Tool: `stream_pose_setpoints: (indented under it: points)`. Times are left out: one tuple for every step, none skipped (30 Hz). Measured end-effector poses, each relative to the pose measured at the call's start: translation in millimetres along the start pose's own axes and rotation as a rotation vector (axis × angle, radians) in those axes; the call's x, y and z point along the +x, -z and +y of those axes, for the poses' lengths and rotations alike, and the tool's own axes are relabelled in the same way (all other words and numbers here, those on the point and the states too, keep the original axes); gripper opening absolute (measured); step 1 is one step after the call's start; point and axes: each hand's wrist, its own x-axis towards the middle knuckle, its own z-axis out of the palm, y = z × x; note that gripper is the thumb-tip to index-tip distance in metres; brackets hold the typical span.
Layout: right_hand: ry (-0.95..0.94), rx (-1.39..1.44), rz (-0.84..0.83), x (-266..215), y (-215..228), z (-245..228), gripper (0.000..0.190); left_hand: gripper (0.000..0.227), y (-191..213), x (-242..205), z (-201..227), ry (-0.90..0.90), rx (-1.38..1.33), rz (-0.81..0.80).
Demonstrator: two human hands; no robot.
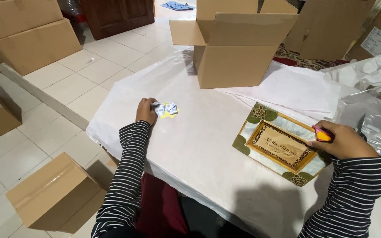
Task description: Applying adhesive tape to the edges of a picture frame and attaching a cardboard backing for shipping.
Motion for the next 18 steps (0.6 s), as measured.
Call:
stream_pose_setpoints:
  points:
    - [0.001,0.0,0.002,-3,2,-4,0.044,0.033,3,-2,6,-0.001,0.0,0.002]
    - [-0.02,0.002,-0.006,-5,4,-8,0.045,0.034,5,-4,11,-0.09,-0.077,0.074]
    - [-0.043,0.003,-0.012,-8,6,-12,0.046,0.034,7,-6,18,-0.181,-0.154,0.145]
    - [-0.043,0.004,-0.009,-8,6,-12,0.046,0.034,-2,-8,18,-0.183,-0.154,0.147]
    - [-0.035,0.013,-0.015,-9,6,-12,0.043,0.038,-10,-10,19,-0.265,-0.239,0.079]
    - [-0.026,0.023,-0.021,-9,6,-12,0.039,0.042,-18,-12,19,-0.346,-0.322,0.01]
    - [-0.028,0.026,-0.022,-7,5,-10,0.039,0.042,-11,-16,33,-0.347,-0.321,0.008]
    - [-0.011,0.014,-0.011,-6,4,-8,0.04,0.046,-3,-21,46,-0.261,-0.156,-0.141]
    - [0.006,-0.002,-0.001,-4,3,-6,0.042,0.056,3,-26,60,-0.17,0.006,-0.285]
    - [0.005,-0.004,-0.002,-7,4,-8,0.042,0.056,6,-30,61,-0.169,0.005,-0.286]
    - [-0.013,0.001,-0.011,-9,6,-12,0.04,0.057,9,-31,63,-0.175,-0.035,-0.202]
    - [-0.031,0.007,-0.019,-11,7,-14,0.038,0.059,12,-33,65,-0.181,-0.074,-0.118]
    - [-0.032,0.008,-0.019,-9,7,-13,0.038,0.059,18,-38,72,-0.183,-0.073,-0.119]
    - [-0.012,0.001,-0.018,-7,6,-12,0.04,0.057,25,-44,80,-0.215,-0.155,0.059]
    - [0.004,-0.005,-0.02,-6,4,-9,0.042,0.055,31,-50,88,-0.245,-0.236,0.233]
    - [0.0,-0.002,-0.023,-7,5,-11,0.042,0.055,37,-63,116,-0.247,-0.236,0.227]
    - [0.009,0.007,-0.024,-9,6,-14,0.043,0.059,43,-76,146,-0.212,-0.378,0.269]
    - [0.017,0.016,-0.026,-11,8,-16,0.044,0.065,50,-89,175,-0.175,-0.52,0.31]
